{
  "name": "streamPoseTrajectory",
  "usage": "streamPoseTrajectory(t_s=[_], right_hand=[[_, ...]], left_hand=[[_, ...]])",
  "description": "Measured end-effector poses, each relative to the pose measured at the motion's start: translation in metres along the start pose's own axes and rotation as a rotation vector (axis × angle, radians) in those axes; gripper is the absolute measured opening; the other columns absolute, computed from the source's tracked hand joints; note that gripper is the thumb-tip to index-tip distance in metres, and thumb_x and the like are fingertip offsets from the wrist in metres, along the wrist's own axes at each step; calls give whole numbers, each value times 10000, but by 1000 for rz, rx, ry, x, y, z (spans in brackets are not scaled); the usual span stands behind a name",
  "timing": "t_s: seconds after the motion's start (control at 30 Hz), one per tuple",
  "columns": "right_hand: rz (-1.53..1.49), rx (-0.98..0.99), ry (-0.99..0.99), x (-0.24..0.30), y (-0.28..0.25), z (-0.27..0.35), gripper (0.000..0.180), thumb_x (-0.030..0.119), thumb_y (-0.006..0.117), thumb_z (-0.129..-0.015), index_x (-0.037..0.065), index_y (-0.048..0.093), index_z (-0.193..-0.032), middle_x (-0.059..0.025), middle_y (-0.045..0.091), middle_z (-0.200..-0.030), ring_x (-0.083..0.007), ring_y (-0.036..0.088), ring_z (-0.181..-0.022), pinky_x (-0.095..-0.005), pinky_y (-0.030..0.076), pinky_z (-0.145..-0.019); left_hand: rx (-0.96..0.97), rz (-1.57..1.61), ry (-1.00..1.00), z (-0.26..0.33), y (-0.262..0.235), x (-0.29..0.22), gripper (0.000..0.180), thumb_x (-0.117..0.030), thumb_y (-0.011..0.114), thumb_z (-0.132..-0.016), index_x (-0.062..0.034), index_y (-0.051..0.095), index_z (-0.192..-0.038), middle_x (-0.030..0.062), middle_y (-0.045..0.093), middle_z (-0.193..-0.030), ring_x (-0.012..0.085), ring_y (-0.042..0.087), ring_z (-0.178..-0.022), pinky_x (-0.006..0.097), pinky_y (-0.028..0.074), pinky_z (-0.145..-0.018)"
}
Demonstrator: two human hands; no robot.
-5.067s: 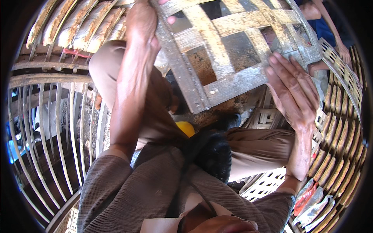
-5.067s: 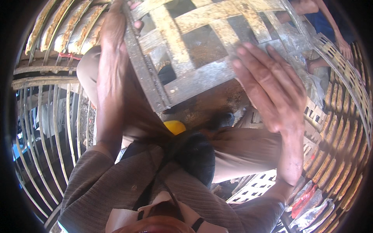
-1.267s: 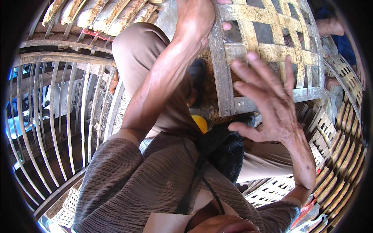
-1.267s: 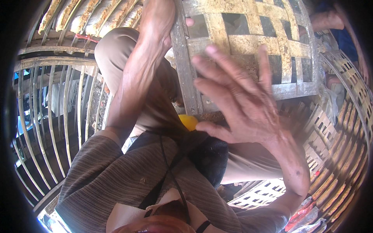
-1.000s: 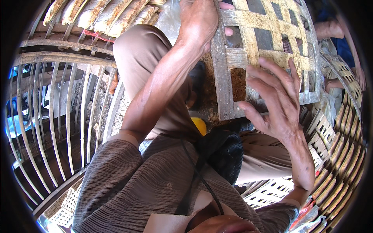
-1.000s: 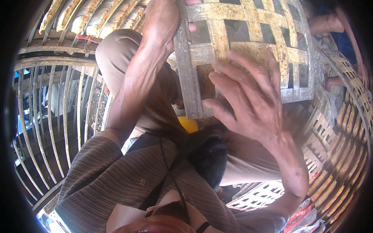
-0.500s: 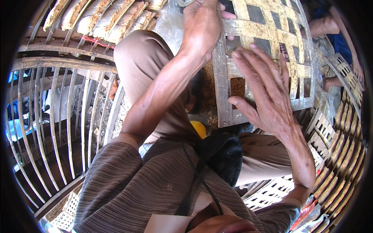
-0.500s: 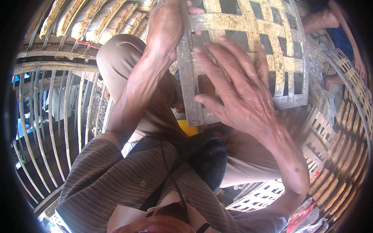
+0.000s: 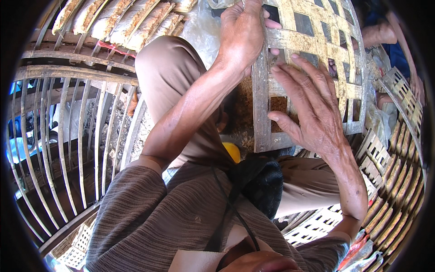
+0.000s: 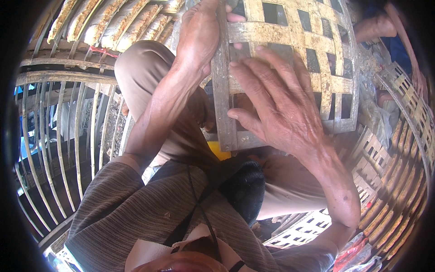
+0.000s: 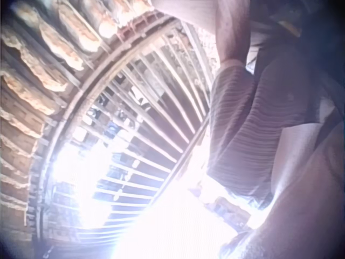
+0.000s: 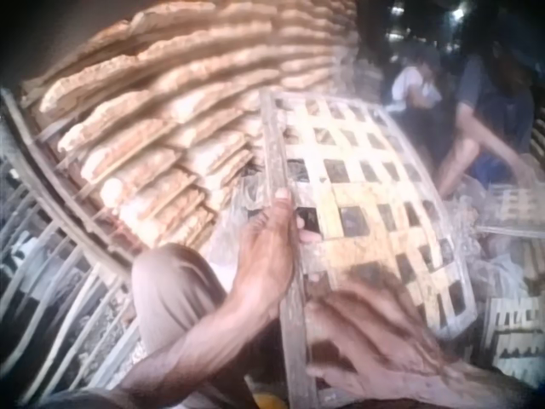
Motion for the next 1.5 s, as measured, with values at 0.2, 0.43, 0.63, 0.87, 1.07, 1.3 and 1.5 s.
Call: streamPoseTrajectory(t_s=[0.2,0.43,0.63,0.87,1.07,1.3,1.5], right_hand=[[64,-35,-30,6,-5,-3,546,299,822,-833,131,684,-1334,-67,649,-1348,-272,489,-1378,-523,367,-1164],[-293,-240,54,-12,-16,-18,174,66,798,-833,91,745,-997,-47,752,-861,-233,654,-962,-399,471,-915],[-339,-260,64,-17,-15,-23,127,28,781,-807,82,714,-900,-55,731,-797,-217,640,-841,-382,479,-838],[16,-239,120,-8,-12,-24,207,45,762,-809,84,666,-987,-120,737,-1043,-221,664,-953,-450,522,-855],[-236,-148,-168,2,-16,-4,243,189,787,-841,94,662,-656,-113,729,-1268,-247,614,-1309,-513,388,-1192],[-153,-484,697,-160,-79,54,628,422,657,-991,-10,547,-1434,-293,555,-1443,-415,492,-1405,-512,425,-1155],[-1109,-359,867,-188,-46,88,486,401,607,-1058,-23,672,-1286,-61,759,-849,-74,606,-581,-251,523,-555]], left_hand=[[19,34,36,-4,0,8,585,-526,442,-1085,13,628,-955,99,599,-641,154,550,-442,307,513,-346],[-39,-142,249,1,9,5,515,-494,462,-1095,-51,618,-883,73,608,-643,109,473,-468,314,458,-400],[-21,-145,198,1,15,9,511,-496,466,-1096,-76,616,-847,69,632,-661,125,471,-484,341,467,-458],[-10,-84,157,0,11,13,512,-509,470,-1090,-63,624,-893,68,643,-660,111,487,-488,302,458,-455],[-88,-137,3,-4,-9,5,568,-518,511,-1067,29,579,-1204,114,676,-993,163,661,-795,318,534,-520],[-163,-51,118,-5,-42,-22,520,-521,525,-1063,-38,549,-1256,30,559,-932,98,641,-862,229,474,-446],[-187,29,116,-8,-56,-25,506,-577,549,-1035,-75,596,-997,66,665,-781,96,592,-522,232,442,-370]])
Point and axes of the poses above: each hand's wrist, its own z-axis away from the middle knuckle, its own y-axis out of the palm, x = y × z, the point moved 7 cm from there along -z, towards the middle knuckle
